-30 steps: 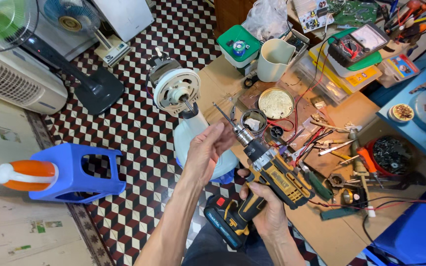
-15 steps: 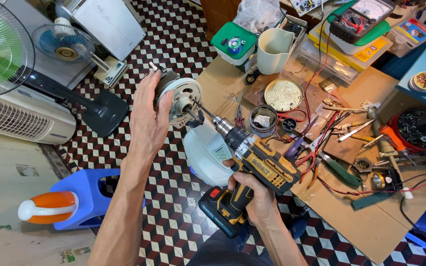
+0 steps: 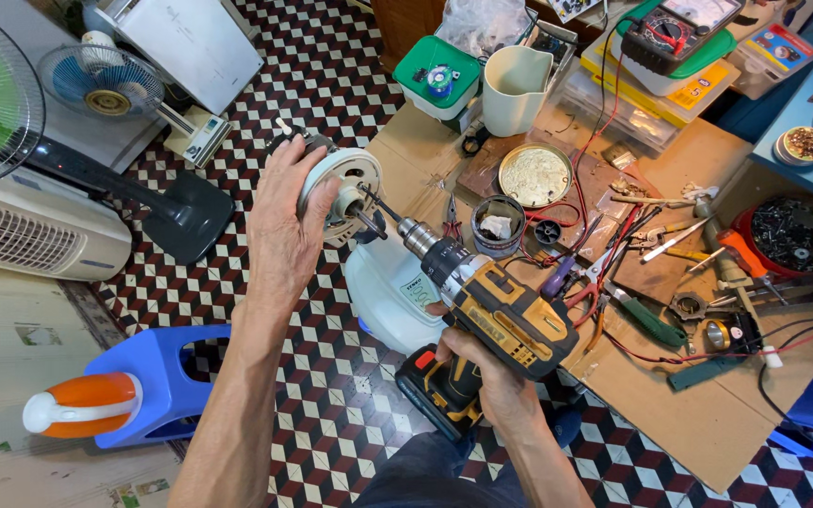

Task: The person assembles a standing fan by attaching the motor housing to the fan stand and securing it with a cord. They then attach the fan blade hub to the motor shaft and fasten it using a cordless drill.

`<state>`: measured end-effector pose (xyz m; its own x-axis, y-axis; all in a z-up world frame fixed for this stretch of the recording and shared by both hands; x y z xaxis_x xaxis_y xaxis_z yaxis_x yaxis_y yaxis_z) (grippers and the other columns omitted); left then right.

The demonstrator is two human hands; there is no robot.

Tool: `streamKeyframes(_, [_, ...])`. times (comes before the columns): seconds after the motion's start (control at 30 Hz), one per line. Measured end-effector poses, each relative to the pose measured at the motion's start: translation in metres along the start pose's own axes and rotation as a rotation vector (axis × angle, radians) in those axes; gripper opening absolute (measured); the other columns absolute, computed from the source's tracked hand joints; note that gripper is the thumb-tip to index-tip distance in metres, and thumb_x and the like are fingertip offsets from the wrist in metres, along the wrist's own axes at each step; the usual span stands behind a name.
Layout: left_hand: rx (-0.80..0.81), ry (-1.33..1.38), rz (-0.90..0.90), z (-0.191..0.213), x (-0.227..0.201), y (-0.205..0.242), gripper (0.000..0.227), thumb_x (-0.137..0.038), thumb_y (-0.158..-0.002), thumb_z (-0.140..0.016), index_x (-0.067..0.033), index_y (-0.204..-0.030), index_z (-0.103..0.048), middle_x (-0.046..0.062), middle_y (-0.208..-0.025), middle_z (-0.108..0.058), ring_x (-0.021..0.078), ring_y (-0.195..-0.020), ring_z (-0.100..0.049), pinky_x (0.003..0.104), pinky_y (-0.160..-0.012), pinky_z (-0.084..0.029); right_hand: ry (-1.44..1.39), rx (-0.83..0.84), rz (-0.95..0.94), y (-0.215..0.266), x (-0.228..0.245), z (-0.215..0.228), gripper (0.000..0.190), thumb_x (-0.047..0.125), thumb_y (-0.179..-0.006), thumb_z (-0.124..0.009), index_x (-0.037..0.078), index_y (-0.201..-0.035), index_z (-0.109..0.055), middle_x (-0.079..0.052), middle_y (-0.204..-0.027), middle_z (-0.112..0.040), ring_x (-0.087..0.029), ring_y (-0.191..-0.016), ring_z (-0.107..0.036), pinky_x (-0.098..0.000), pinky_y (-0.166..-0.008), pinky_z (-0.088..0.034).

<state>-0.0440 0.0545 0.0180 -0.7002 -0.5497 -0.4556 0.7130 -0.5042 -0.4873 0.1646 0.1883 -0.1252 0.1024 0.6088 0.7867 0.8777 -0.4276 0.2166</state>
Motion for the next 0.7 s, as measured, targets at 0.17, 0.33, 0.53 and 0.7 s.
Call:
streamKeyframes(0.17, [-0.032,0.069,-0.005,0.005,-0.001,-0.001,0.032,-0.029,-0.107,-0.063,-0.0079,-0.13,-0.071,0.02,-0.146,-0.06,0.036,-0.144,-0.051,0.046,-0.122,-0.038,-0.003,0.043,0.027,-0.008,0.017,0.003,0.028,0.0,-0.085,-0.069,0.0,-0.113,-0.069,-0.015,-0.104,-0.074,-0.018,-0.073,-0.066,-0.033,-0.066,-0.056])
streamKeyframes(0.33, [-0.027,0.062,-0.008,0.007,0.0,-0.004,0.031,-0.031,-0.106,-0.064,-0.0105,-0.126,-0.074,0.018,-0.141,-0.065,0.0343,-0.141,-0.054,0.045,-0.118,-0.042,0.013,0.051,0.046,-0.01,0.016,-0.002,0.021,0.001,-0.088,-0.072,-0.002,-0.109,-0.069,-0.011,-0.091,-0.07,-0.018,-0.07,-0.064,-0.0328,-0.061,-0.055])
streamKeyframes(0.53, [-0.012,0.09,-0.014,0.011,-0.001,-0.005,0.03,-0.029,-0.106,-0.065,-0.0089,-0.126,-0.074,0.017,-0.136,-0.069,0.0351,-0.14,-0.056,0.044,-0.113,-0.048,-0.02,0.05,0.033,-0.013,0.014,-0.004,0.022,0.003,-0.088,-0.072,-0.001,-0.109,-0.068,-0.011,-0.089,-0.069,-0.017,-0.068,-0.064,-0.0318,-0.059,-0.054])
streamKeyframes(0.7, [-0.007,0.091,-0.035,0.013,-0.003,-0.009,0.028,-0.026,-0.105,-0.067,-0.0079,-0.125,-0.074,0.016,-0.134,-0.07,0.0349,-0.14,-0.057,0.044,-0.111,-0.051,0.004,0.069,0.053,-0.014,0.015,-0.007,0.022,0.003,-0.088,-0.072,-0.001,-0.109,-0.068,-0.01,-0.089,-0.069,-0.017,-0.068,-0.063,-0.032,-0.058,-0.054])
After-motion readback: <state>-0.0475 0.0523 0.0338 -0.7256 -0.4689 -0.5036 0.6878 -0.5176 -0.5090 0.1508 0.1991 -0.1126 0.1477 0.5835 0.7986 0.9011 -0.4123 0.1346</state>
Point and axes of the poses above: each hand's wrist, its own y-axis away from the middle knuckle, its own z-axis out of the back of the hand, x = y × z, the point moved 9 cm from there along -y, towards the middle knuckle
